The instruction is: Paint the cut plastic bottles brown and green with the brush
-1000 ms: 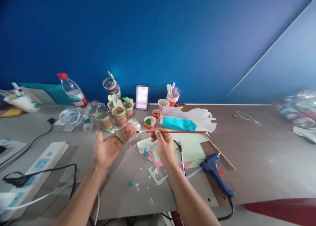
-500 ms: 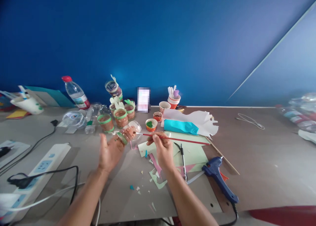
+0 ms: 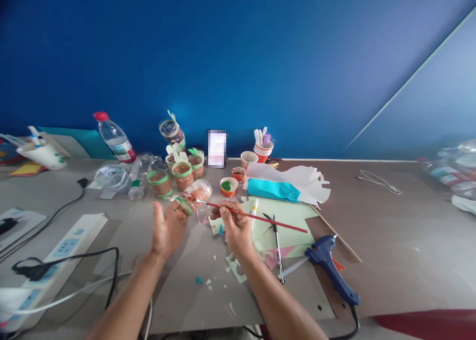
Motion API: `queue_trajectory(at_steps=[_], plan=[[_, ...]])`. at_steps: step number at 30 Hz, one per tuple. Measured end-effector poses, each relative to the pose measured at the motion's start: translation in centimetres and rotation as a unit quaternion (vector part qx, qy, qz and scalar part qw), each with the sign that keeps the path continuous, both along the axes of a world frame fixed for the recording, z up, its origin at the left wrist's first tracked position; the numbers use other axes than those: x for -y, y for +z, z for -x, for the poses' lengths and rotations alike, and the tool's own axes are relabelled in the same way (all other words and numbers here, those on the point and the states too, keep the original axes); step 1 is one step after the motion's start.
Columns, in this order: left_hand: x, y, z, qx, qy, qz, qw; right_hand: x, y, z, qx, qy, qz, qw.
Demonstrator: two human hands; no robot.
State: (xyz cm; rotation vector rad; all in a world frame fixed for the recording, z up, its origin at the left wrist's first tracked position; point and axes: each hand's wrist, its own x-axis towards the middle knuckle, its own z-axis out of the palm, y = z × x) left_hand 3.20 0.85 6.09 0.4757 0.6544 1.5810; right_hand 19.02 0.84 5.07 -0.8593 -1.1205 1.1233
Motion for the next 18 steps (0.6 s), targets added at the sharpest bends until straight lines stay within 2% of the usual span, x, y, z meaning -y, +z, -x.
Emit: queue_trajectory(at_steps=[3,8,15,18], plan=[[0.0,0.0,-0.1,0.019,0.003,0.007,1.0,0.0,-0.1,0.4,-0.008,0.012,0.002,1.0],[-0.2,-0.2,0.0,0.013,0.03,0.005,0.999,-0.1,-0.5,0.0,-0.011,-0.02,0.036,0.999],[-0.2,-2.3,-0.4,-0.128,0.018,-0.082,0.988,0.0,-0.1,0.8,-0.048,0.003,0.023,0.999],[-0.2,-2.7,-0.3,-0.144,0.025,-0.09,0.985,-0.1,-0.2,0.7,-0.045,-0.004,0.04,0.998]])
